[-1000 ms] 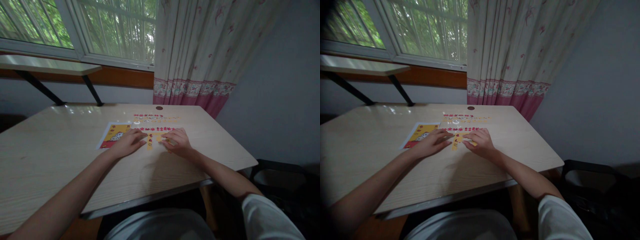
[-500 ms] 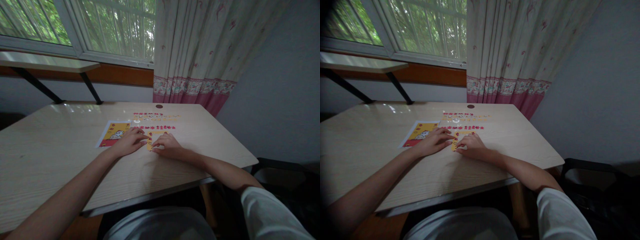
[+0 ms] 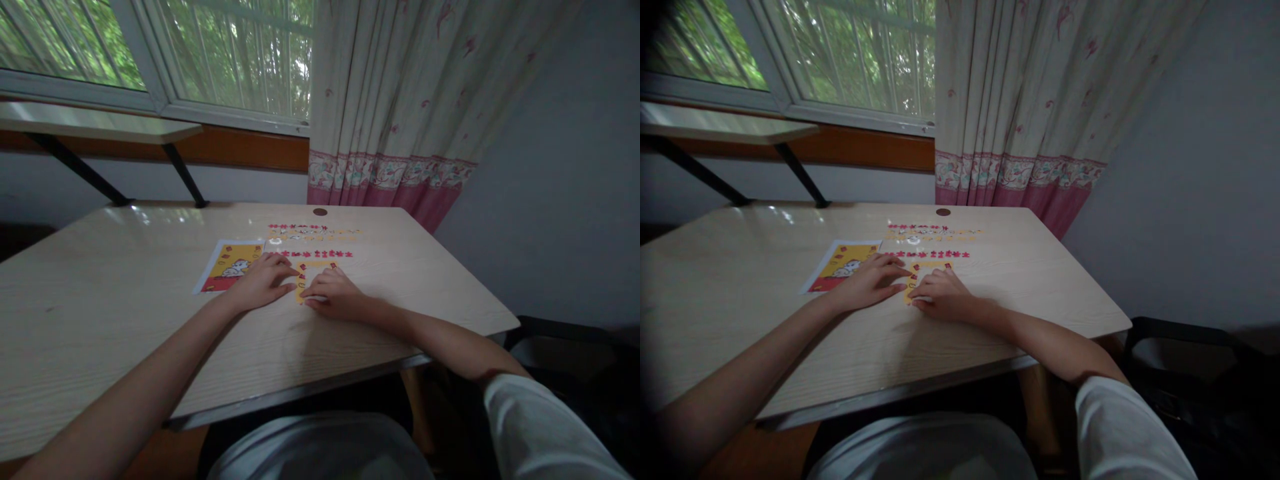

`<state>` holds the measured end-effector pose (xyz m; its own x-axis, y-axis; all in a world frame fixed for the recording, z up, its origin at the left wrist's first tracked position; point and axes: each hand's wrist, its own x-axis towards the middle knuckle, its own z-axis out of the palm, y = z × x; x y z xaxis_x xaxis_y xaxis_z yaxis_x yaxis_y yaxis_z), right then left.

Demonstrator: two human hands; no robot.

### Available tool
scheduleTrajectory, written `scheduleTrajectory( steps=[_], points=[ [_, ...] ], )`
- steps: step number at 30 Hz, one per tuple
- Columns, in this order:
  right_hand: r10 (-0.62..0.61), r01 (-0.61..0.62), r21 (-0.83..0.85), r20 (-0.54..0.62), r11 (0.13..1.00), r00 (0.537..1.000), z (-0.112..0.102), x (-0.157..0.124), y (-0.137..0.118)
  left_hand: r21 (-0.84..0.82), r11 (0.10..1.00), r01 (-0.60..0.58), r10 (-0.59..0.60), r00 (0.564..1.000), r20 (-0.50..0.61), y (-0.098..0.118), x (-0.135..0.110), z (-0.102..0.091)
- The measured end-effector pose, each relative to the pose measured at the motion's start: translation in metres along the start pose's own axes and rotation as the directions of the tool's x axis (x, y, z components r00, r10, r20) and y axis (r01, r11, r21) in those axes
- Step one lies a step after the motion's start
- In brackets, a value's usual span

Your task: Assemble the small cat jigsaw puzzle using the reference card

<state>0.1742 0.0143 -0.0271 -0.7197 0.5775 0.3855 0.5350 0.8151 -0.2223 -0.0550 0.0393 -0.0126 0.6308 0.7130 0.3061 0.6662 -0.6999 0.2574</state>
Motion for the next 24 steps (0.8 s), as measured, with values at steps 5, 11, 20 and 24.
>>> scheduleTrajectory(
  steps=[5,11,20,24],
  points=[
    [-0.043,0.043,-0.044,-0.012,0.998,0.999,-0.002,-0.002,-0.004,-0.009,1.000,0.004,-0.004,1.000,-0.008,-0.001,0.000,0.001],
    [-0.056,0.063,-0.095,0.074,0.994,0.996,-0.010,-0.001,-0.010,-0.024,1.000,-0.006,0.006,1.000,-0.011,0.000,0.000,0.001],
    [0.030,-0.025,-0.067,0.085,0.997,0.996,-0.052,-0.008,0.034,-0.081,0.996,-0.033,0.033,0.999,0.000,0.001,-0.002,0.000],
    [0.132,-0.115,-0.099,0.177,0.988,0.975,-0.058,-0.022,0.056,-0.094,0.994,-0.049,0.054,0.997,0.053,0.003,-0.001,0.003]
  ],
)
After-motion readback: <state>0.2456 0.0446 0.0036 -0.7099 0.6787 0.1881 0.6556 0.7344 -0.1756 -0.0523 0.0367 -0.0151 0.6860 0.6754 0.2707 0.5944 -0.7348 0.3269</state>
